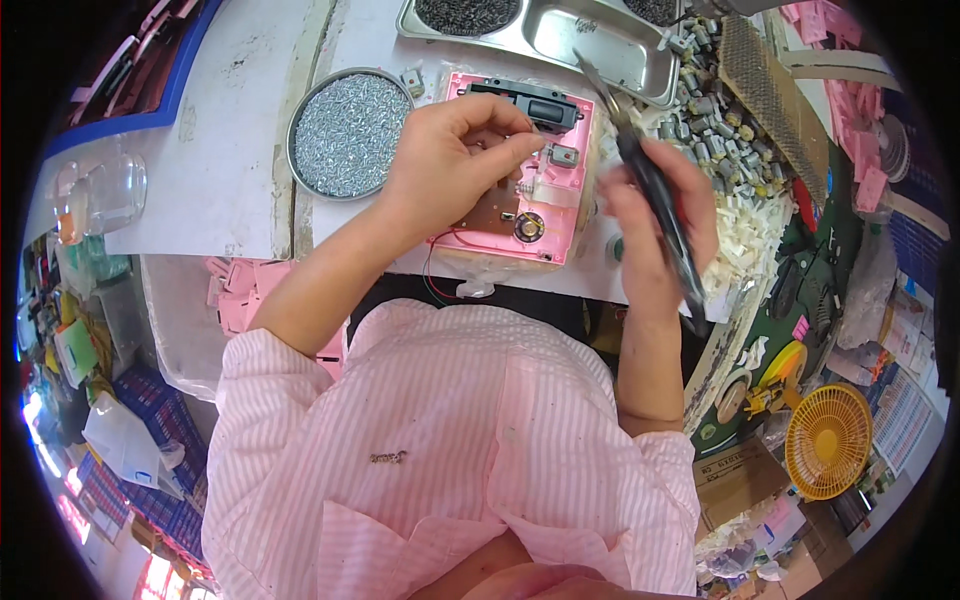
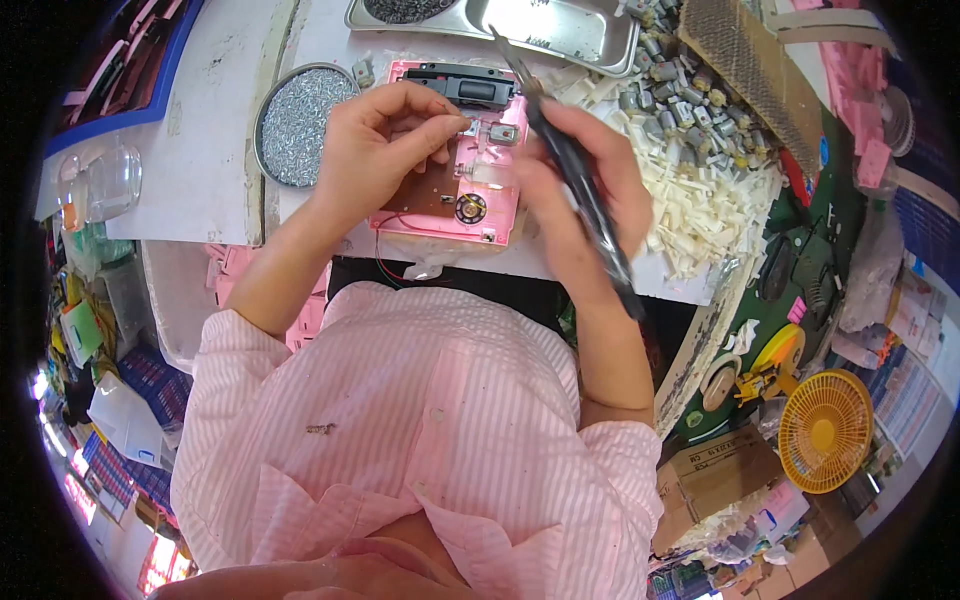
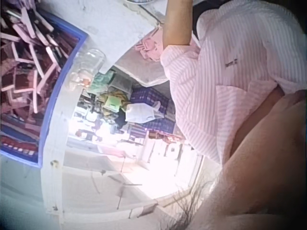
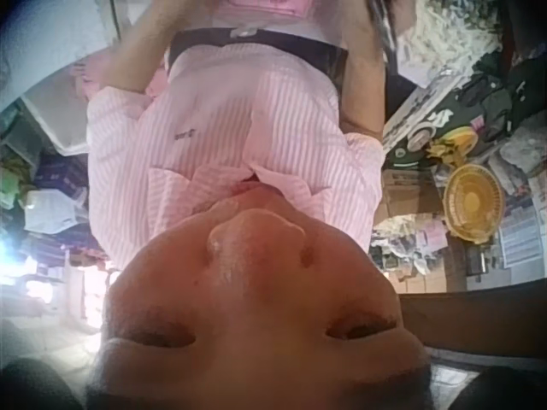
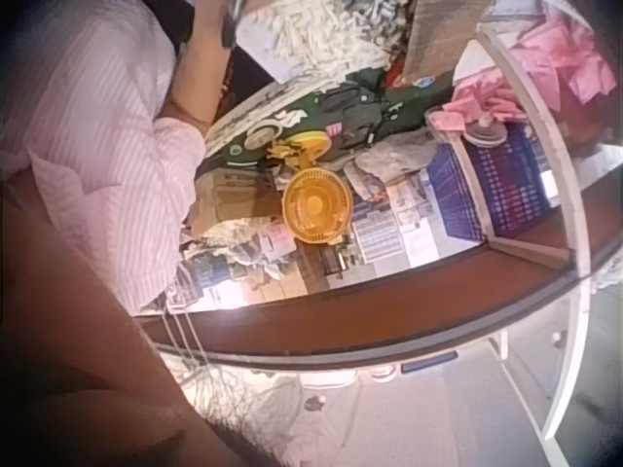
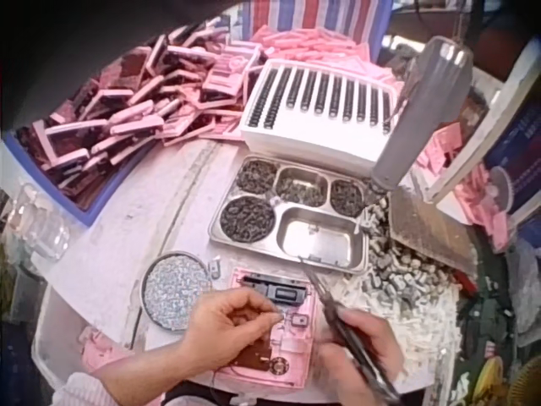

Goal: Assembling and soldering components inside a pink electronic toy device.

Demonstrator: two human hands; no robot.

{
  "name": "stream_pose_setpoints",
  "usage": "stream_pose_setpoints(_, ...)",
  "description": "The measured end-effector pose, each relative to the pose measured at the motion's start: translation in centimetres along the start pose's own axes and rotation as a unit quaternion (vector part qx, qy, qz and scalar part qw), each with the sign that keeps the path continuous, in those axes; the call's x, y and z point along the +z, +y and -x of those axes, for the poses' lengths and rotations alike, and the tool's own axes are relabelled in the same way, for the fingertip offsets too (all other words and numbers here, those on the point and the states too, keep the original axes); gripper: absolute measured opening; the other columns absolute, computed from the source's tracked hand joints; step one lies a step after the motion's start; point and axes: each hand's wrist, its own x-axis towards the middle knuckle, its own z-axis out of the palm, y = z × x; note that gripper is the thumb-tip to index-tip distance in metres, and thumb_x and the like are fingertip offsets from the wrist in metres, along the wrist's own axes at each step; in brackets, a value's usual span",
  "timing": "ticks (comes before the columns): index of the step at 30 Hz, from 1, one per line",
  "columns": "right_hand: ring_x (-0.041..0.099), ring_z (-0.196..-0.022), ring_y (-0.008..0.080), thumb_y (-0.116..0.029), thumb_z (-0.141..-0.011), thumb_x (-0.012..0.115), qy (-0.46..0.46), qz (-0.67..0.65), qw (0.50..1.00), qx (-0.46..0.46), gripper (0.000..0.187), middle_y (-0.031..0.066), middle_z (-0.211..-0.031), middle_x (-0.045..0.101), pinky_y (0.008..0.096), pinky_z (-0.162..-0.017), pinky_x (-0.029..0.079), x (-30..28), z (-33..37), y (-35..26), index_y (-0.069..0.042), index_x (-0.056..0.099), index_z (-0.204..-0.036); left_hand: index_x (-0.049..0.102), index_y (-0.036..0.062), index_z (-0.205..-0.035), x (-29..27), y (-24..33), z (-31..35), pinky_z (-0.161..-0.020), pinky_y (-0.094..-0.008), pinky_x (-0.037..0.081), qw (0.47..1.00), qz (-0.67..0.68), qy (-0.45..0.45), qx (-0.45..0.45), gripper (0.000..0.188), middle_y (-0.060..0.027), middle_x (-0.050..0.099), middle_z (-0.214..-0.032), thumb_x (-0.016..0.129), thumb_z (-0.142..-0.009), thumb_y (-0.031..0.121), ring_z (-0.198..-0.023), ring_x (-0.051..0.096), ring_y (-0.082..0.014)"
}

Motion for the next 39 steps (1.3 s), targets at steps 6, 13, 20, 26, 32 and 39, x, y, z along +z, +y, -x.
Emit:
stream_pose_setpoints(6,0.066,-0.094,0.0119,0.005,-0.084,0.073,-0.044,0.033,0.998,-0.029,0.053,0.0076,-0.105,0.069,0.0249,-0.082,0.055,3.3,-3.3,0.6,-0.004,0.058,-0.134,0.072,-0.0015,-0.097,0.0,0.0,0.3,-0.066,-0.0236,0.054,0.998,-0.021,0.027,0.06,0.016,-0.0043,0.073,-0.083,0.077,-0.088,0.01,-0.073,0.066,-0.0066)
stream_pose_setpoints(13,0.067,-0.093,0.0125,0.007,-0.085,0.069,-0.047,0.047,0.997,-0.048,0.051,0.0077,-0.104,0.069,0.0262,-0.083,0.056,3.9,-3.7,1.6,-0.004,0.058,-0.134,0.07,-0.0007,-0.096,-1.0,0.5,0.1,-0.068,-0.0215,0.051,0.999,-0.036,-0.025,0.032,0.013,-0.0007,0.07,-0.084,0.075,-0.09,0.009,-0.075,0.063,-0.005)
stream_pose_setpoints(20,0.068,-0.091,0.0162,0.006,-0.083,0.071,-0.031,0.12,0.99,-0.065,0.052,0.0089,-0.104,0.069,0.0288,-0.083,0.055,4.3,-2.7,2.0,-0.004,0.06,-0.132,0.069,-0.0004,-0.096,-2.0,0.0,-0.1,-0.072,-0.0206,0.05,0.998,0.013,-0.065,-0.007,0.011,0.0015,0.068,-0.087,0.073,-0.092,0.01,-0.079,0.06,-0.0029)
stream_pose_setpoints(26,0.068,-0.092,0.0259,-0.003,-0.079,0.079,0.0,0.176,0.981,-0.085,0.054,0.0111,-0.103,0.071,0.0425,-0.102,0.045,3.5,0.3,4.1,-0.005,0.061,-0.13,0.068,0.0016,-0.087,-2.0,0.0,-1.4,-0.066,-0.0302,0.049,0.945,-0.265,0.013,0.19,0.013,-0.0035,0.06,-0.08,0.076,-0.084,0.012,-0.071,0.06,-0.0173)
stream_pose_setpoints(32,0.062,-0.085,0.0223,-0.004,-0.081,0.079,0.033,0.153,0.981,-0.114,0.035,0.0102,-0.086,0.069,0.0419,-0.093,0.044,0.4,0.1,3.0,0.001,0.066,-0.113,0.068,0.0014,-0.078,-0.9,-0.7,-1.8,-0.066,-0.0379,0.05,0.924,-0.347,0.033,0.16,0.016,-0.0105,0.061,-0.083,0.077,-0.076,0.015,-0.072,0.061,-0.0272)
stream_pose_setpoints(39,0.056,-0.069,0.0211,-0.001,-0.079,0.075,-0.043,0.124,0.974,-0.185,0.023,0.0107,-0.076,0.064,0.0342,-0.071,0.048,-2.6,-0.7,2.2,0.003,0.064,-0.099,0.07,0.0061,-0.073,-0.9,-0.9,-1.9,-0.072,-0.044,0.053,0.927,-0.347,0.046,0.137,0.015,-0.0113,0.063,-0.084,0.074,-0.075,0.02,-0.083,0.065,-0.0321)
